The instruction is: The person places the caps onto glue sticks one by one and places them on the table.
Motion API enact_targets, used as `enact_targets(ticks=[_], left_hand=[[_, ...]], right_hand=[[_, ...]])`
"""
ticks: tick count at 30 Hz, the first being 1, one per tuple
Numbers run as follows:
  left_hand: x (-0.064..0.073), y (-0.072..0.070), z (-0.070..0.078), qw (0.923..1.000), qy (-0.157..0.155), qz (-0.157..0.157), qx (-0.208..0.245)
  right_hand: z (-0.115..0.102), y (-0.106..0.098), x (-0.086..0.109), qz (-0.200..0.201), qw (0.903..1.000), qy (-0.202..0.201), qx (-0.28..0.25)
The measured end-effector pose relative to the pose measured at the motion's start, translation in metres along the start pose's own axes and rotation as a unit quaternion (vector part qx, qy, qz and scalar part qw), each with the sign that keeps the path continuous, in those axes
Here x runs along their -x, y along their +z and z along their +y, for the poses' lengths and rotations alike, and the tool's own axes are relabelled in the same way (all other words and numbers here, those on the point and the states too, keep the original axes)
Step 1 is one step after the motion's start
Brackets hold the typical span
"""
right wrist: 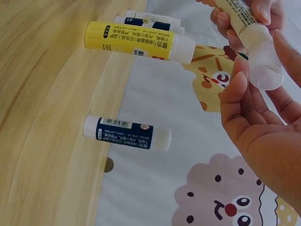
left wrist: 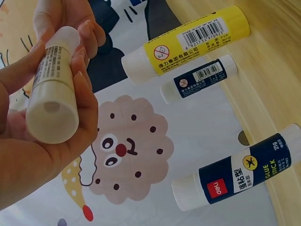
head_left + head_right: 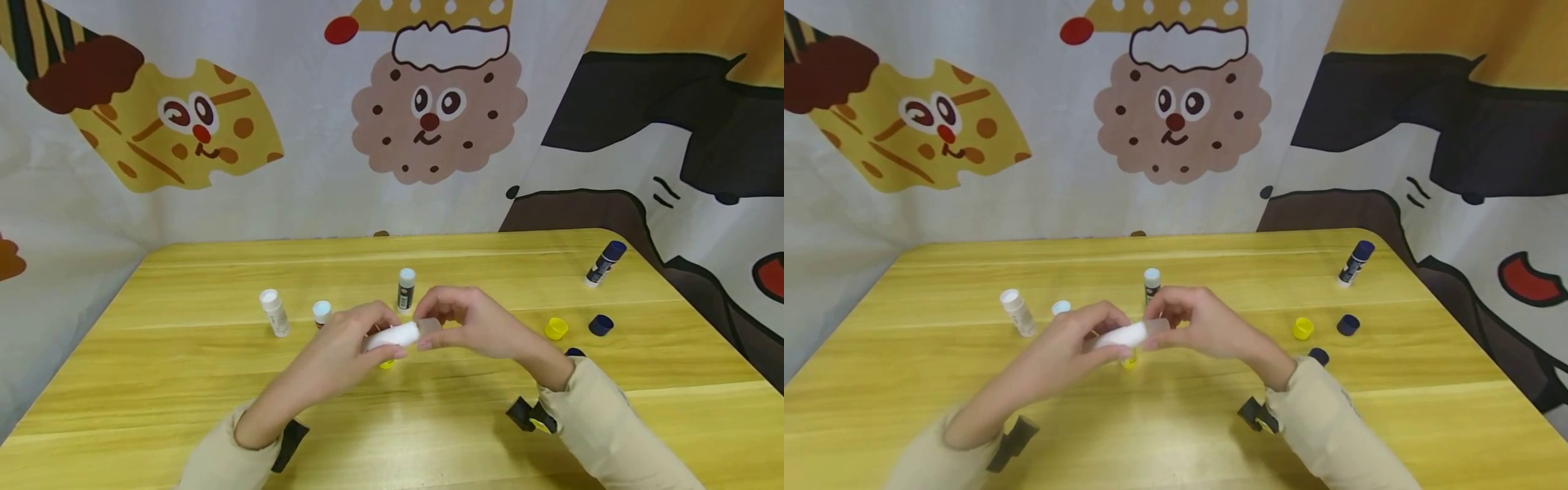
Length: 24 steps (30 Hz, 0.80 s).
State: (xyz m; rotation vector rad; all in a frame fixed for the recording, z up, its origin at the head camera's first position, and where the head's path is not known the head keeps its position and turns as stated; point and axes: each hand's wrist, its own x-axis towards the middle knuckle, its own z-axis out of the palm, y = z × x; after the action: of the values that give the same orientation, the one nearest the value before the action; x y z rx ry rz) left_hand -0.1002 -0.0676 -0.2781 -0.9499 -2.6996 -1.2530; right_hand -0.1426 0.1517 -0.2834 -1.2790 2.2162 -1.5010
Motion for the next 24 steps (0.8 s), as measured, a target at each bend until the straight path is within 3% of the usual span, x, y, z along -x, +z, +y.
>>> enact_targets(ticks=[10, 24], left_hand=[[0.0011, 0.0006, 0.0013, 0.9990, 0.029, 0.021, -0.026], [-0.0024, 0.0030, 0.0011, 0.9951, 0.037, 0.057, -0.072]], right_hand=[[-0.0007, 0.0029, -0.0003, -0.004, 0.9998, -0.010, -0.014], [0.0009, 0.0010, 0.0028, -0.002, 0.9996, -0.019, -0.020]])
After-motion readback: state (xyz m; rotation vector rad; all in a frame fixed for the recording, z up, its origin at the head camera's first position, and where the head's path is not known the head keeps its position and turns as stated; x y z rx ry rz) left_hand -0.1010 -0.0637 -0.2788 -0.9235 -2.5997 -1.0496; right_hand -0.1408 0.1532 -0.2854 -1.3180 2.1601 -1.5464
